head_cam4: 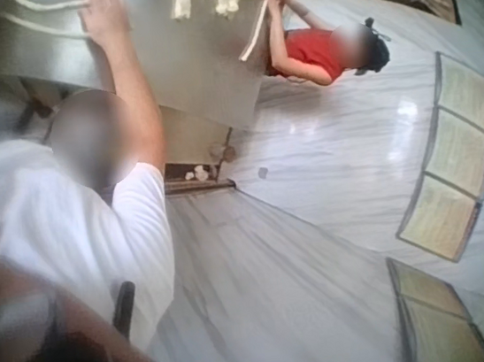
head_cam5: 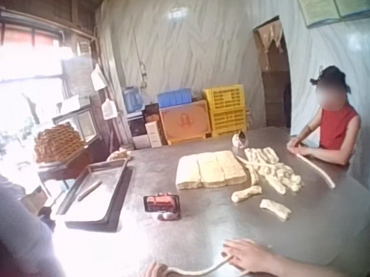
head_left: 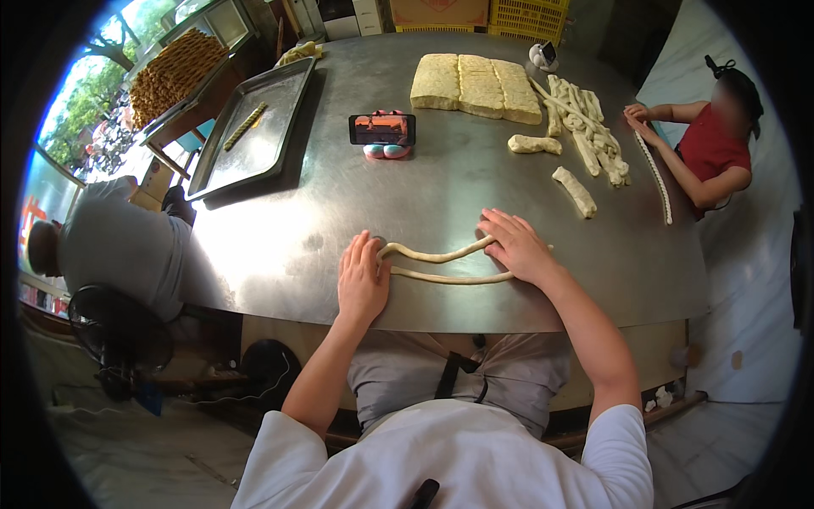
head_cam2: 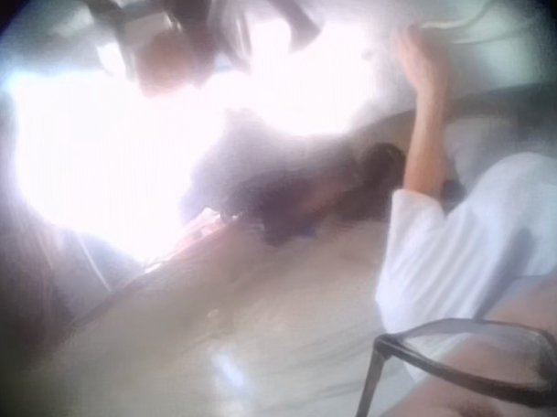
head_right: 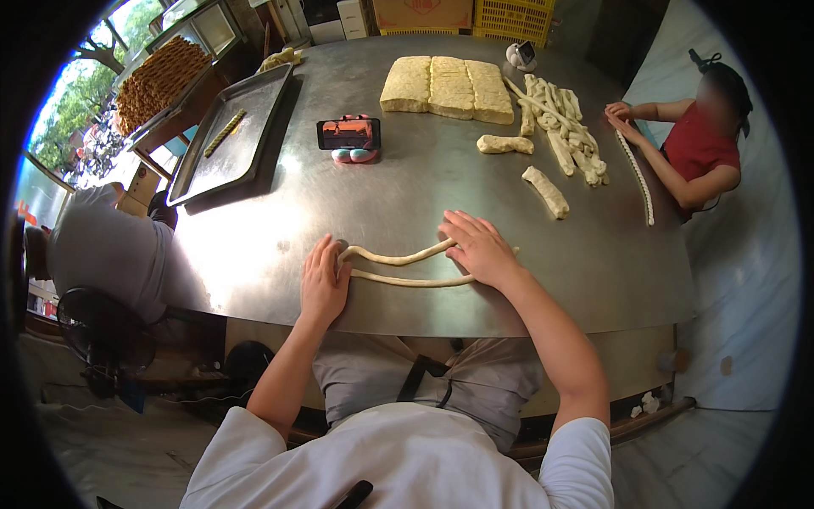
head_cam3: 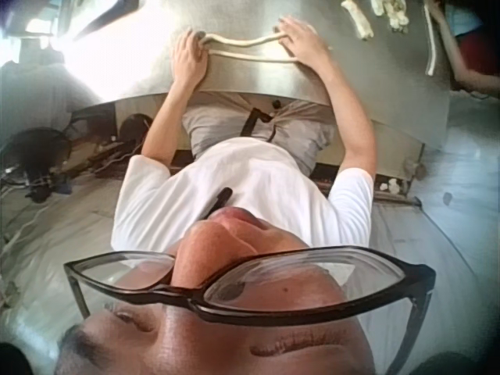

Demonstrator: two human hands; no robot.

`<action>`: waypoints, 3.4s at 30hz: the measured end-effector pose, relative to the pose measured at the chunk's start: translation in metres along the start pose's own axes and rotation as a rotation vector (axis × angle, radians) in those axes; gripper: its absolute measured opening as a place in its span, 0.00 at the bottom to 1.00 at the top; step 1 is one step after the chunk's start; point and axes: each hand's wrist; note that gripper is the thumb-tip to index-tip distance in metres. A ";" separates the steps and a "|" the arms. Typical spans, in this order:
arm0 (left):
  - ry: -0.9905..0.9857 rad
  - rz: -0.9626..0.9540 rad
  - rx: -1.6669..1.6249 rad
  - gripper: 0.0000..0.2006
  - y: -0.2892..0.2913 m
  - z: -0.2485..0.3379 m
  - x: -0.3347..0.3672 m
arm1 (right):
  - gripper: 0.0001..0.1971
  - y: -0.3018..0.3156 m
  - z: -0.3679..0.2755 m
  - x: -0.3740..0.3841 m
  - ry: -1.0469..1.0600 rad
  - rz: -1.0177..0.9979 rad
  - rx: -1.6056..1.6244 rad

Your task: The person stretches a long piece of dough by hand, folds it, and twists it into a rope-like shape on a metal table.

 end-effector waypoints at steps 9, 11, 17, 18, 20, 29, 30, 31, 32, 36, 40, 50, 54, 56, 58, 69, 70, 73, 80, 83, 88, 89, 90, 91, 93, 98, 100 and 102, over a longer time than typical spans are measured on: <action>0.255 -0.216 -0.869 0.11 0.017 0.003 -0.002 | 0.04 0.023 0.037 -0.013 -0.331 0.281 -0.068; 0.480 -0.372 -1.631 0.13 0.029 0.011 0.006 | 0.03 0.014 0.054 -0.034 -0.300 0.386 -0.258; 0.608 -0.091 -1.362 0.16 0.063 -0.006 0.032 | 0.04 0.046 0.025 -0.051 -0.498 0.201 0.061; 0.576 -0.058 -1.228 0.17 0.058 -0.025 0.033 | 0.05 0.054 0.019 -0.054 -0.549 0.207 0.145; 0.452 -0.049 -0.884 0.12 0.048 -0.045 0.034 | 0.07 0.043 0.014 -0.063 -0.519 0.179 0.079; 0.108 -0.246 -0.026 0.28 0.004 -0.007 0.047 | 0.20 0.028 -0.014 -0.051 -0.247 0.088 -0.377; 0.008 -0.207 -0.076 0.31 -0.008 -0.019 0.046 | 0.21 0.021 -0.023 -0.045 -0.180 0.061 -0.280; -0.069 -0.283 -0.074 0.32 -0.005 -0.017 0.048 | 0.21 0.012 -0.031 -0.044 -0.124 0.035 -0.188; -0.145 -0.359 -0.071 0.34 0.002 -0.016 0.048 | 0.22 0.007 -0.037 -0.048 -0.068 0.010 -0.095; -0.376 -0.633 -0.010 0.34 0.063 -0.029 0.007 | 0.09 0.034 -0.020 -0.109 0.043 -0.120 0.097; -0.193 -0.560 -0.095 0.24 0.052 -0.039 -0.016 | 0.04 0.076 0.003 -0.099 -0.434 -0.146 0.356; -0.342 -0.563 0.040 0.40 0.051 -0.028 0.001 | 0.06 0.046 0.006 -0.128 -0.142 -0.085 0.141; -0.056 -0.398 -0.056 0.38 0.012 -0.024 0.015 | 0.05 0.068 0.015 -0.076 -0.631 -0.061 0.398; -0.019 -0.286 -0.133 0.37 -0.018 -0.027 0.060 | 0.05 0.045 0.024 -0.034 -0.575 -0.041 0.113; -0.135 -0.248 -0.110 0.37 -0.025 -0.023 0.087 | 0.06 0.023 0.020 -0.032 -0.327 0.023 -0.075; -0.072 -0.217 -0.171 0.43 -0.039 -0.024 0.074 | 0.05 0.034 0.015 -0.032 -0.382 0.120 -0.076; -0.135 -0.309 -0.205 0.44 -0.036 -0.029 0.072 | 0.05 0.013 0.009 -0.044 -0.268 0.214 -0.067; -0.278 -0.453 -0.001 0.45 0.001 -0.013 0.019 | 0.05 0.028 0.010 -0.108 -0.162 0.025 0.070; -0.082 -0.082 -0.115 0.45 -0.053 -0.020 0.094 | 0.06 0.012 0.018 -0.027 -0.400 0.130 0.025; -0.250 -0.501 -0.051 0.44 -0.026 -0.011 0.065 | 0.05 0.010 0.005 -0.081 -0.106 0.164 -0.061; -0.119 -0.409 0.145 0.44 -0.020 0.026 0.024 | 0.04 0.076 0.029 -0.084 -0.725 -0.088 0.757; -0.035 -0.335 0.098 0.44 -0.043 0.011 0.052 | 0.04 0.068 0.030 -0.054 -0.644 -0.054 0.423; 0.034 -0.251 0.041 0.45 -0.058 0.001 0.075 | 0.04 0.052 0.026 -0.040 -0.533 0.010 0.238; -0.060 -0.269 -0.029 0.46 -0.064 -0.001 0.084 | 0.05 0.035 0.027 -0.033 -0.455 0.086 0.034; -0.234 -0.300 -0.153 0.47 -0.059 -0.011 0.092 | 0.05 -0.005 0.008 -0.042 -0.240 0.256 -0.038; -0.213 -0.476 0.208 0.45 -0.010 0.052 0.036 | 0.04 0.058 0.027 -0.112 -0.405 -0.095 0.311; -0.100 -0.365 0.190 0.43 -0.033 0.052 0.043 | 0.04 0.058 0.037 -0.070 -0.609 -0.027 0.376; -0.035 -0.121 0.042 0.42 -0.071 0.018 0.094 | 0.03 0.016 0.037 -0.030 -0.465 0.129 0.038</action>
Point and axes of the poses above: each hand's wrist, its own x-axis towards the middle knuckle, its own y-axis out of the back of the hand, z = x × y, and after that the axes turned 13 degrees about -x, right-handed
